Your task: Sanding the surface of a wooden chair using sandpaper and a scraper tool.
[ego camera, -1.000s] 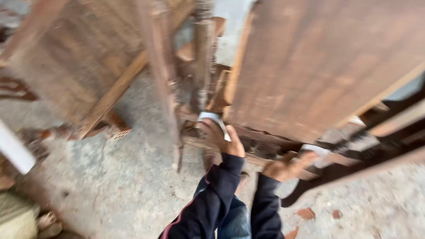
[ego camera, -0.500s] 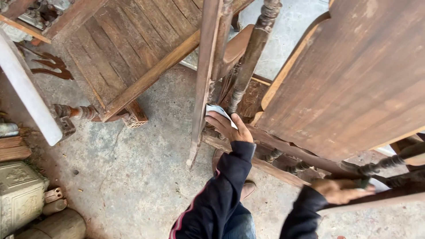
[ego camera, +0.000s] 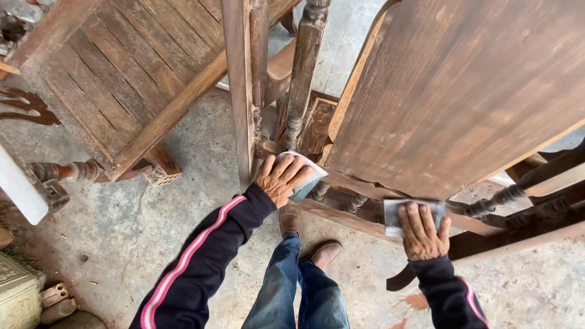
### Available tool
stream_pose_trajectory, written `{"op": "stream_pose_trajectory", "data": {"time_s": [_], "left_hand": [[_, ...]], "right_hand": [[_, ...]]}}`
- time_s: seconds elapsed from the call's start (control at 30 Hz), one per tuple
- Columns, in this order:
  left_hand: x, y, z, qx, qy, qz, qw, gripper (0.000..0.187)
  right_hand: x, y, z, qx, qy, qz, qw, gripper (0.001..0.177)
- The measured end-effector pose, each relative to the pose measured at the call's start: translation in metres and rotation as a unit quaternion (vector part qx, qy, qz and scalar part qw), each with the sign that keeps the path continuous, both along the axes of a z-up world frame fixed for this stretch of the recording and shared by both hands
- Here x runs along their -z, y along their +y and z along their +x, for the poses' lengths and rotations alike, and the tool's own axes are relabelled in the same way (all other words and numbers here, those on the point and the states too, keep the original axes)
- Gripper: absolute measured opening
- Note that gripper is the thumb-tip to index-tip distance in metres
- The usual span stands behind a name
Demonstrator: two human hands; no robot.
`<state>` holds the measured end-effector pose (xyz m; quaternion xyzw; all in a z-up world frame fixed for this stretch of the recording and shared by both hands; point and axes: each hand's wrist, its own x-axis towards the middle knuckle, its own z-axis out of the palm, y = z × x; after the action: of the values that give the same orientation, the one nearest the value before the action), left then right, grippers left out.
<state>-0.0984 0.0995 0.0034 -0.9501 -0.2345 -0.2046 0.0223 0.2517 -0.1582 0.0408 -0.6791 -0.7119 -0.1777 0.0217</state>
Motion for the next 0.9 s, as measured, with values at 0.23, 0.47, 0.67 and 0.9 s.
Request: {"op": "stream_pose_trajectory", "data": {"time_s": [0.23,0.47,0.67,0.9], "left_hand": [[-0.047,0.010,0.047,0.129,0.070,0.129,0.981,0.071],[-0.033,0.010,0.060,0.237,0.127,0.047,0.962,0.086],[-0.044,0.018,0.052,0.218,0.222,0.215,0.926,0.091],[-0.039,-0.033,0.105,0.259,0.135,-0.038,0.956,0.077]], "right_hand": [[-0.049,0.034,-0.002,-0.107,-0.124,-0.130,0.978,0.062],[-0.052,0.024,0.011,-0.159,-0.165,-0.124,0.965,0.061],[-0.077,0.005,0.041,-0.132,-0.144,-0.106,0.975,0.058],[-0.075,0.019,0.016,-0.123,-0.160,-0.116,0.973,0.059]]}}
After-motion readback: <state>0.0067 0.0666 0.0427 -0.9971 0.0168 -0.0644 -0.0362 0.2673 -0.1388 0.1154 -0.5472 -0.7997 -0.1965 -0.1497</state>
